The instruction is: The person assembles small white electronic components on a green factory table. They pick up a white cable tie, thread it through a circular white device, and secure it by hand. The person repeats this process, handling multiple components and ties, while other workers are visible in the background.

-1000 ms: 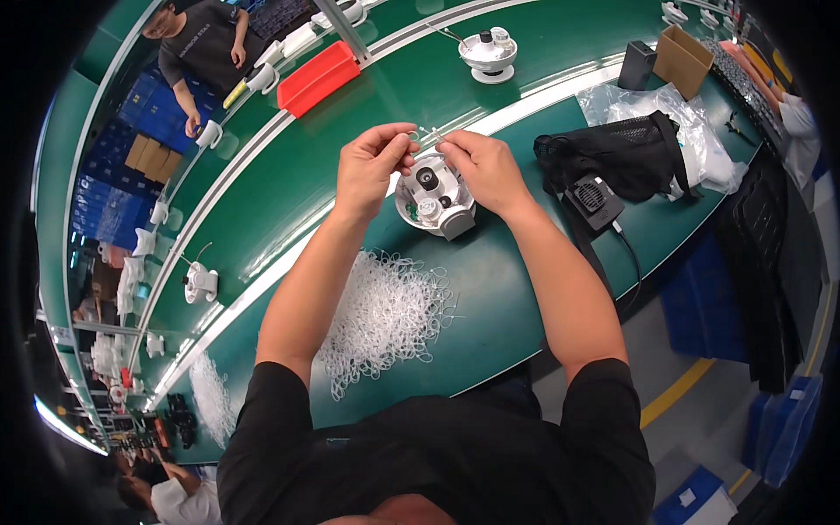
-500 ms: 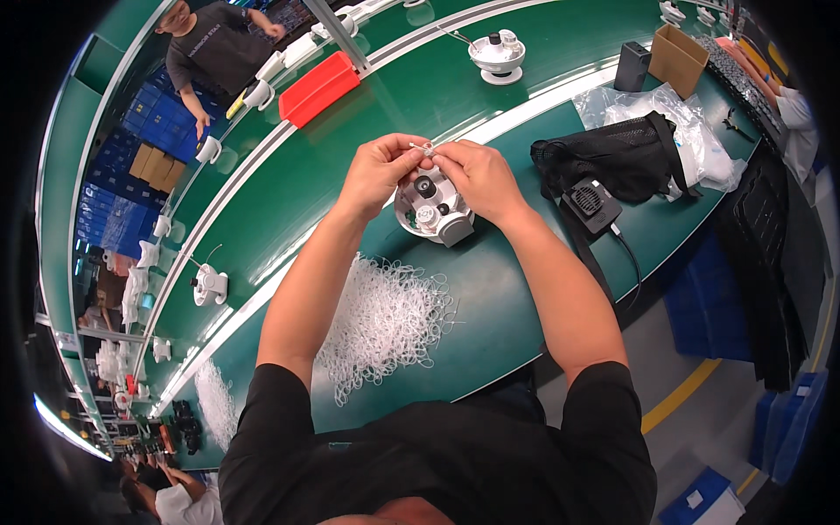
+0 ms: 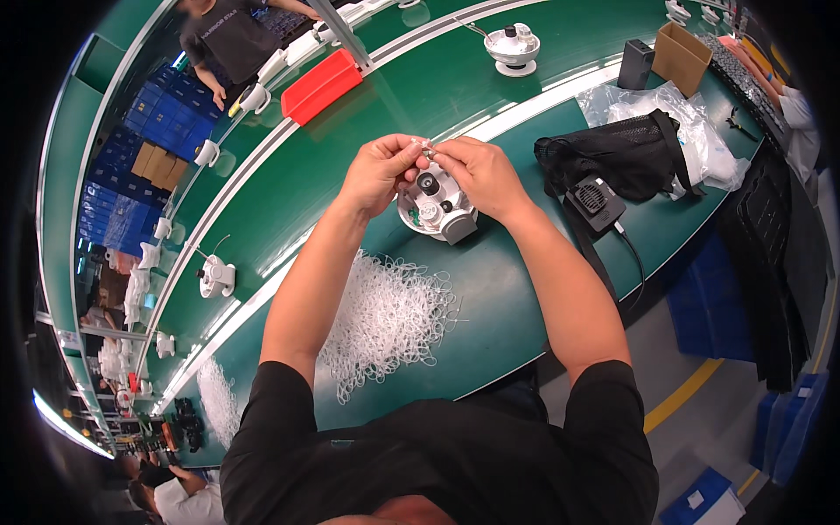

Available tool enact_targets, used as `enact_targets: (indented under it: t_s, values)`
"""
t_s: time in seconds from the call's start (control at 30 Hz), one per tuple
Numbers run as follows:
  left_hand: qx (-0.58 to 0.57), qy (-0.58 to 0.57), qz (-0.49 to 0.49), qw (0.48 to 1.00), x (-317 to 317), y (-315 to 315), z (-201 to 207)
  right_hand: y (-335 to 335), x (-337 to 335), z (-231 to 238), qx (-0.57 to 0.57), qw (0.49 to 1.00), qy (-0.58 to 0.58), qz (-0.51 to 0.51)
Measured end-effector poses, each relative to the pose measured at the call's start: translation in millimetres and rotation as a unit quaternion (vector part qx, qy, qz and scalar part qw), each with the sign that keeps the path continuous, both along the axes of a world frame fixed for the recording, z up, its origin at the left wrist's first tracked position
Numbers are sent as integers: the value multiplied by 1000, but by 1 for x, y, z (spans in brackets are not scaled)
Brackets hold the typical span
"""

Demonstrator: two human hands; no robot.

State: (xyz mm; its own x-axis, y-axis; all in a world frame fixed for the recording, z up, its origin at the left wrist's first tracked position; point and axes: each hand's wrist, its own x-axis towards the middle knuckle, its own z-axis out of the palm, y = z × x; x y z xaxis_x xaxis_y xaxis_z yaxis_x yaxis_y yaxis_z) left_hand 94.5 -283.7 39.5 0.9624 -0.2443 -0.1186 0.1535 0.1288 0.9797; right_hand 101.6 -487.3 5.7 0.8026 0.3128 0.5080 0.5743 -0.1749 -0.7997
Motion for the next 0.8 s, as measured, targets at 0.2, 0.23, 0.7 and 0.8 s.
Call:
enact_targets:
  t_s: [0.2,0.23,0.7,0.8]
  values:
    - [103,-43,26,993,0,-3,-1,1,-1,-1,-1,1000,-13,-16]
    - [126,-60,37,990,-1,-6,-1,1,0,-3,5,1000,-17,-20]
    - [352,-219,45,909,-7,-15,-6,2,5,-7,65,997,5,-41]
    - [425,-349,23,835,-4,-10,-19,3,12,-13,170,974,146,-23]
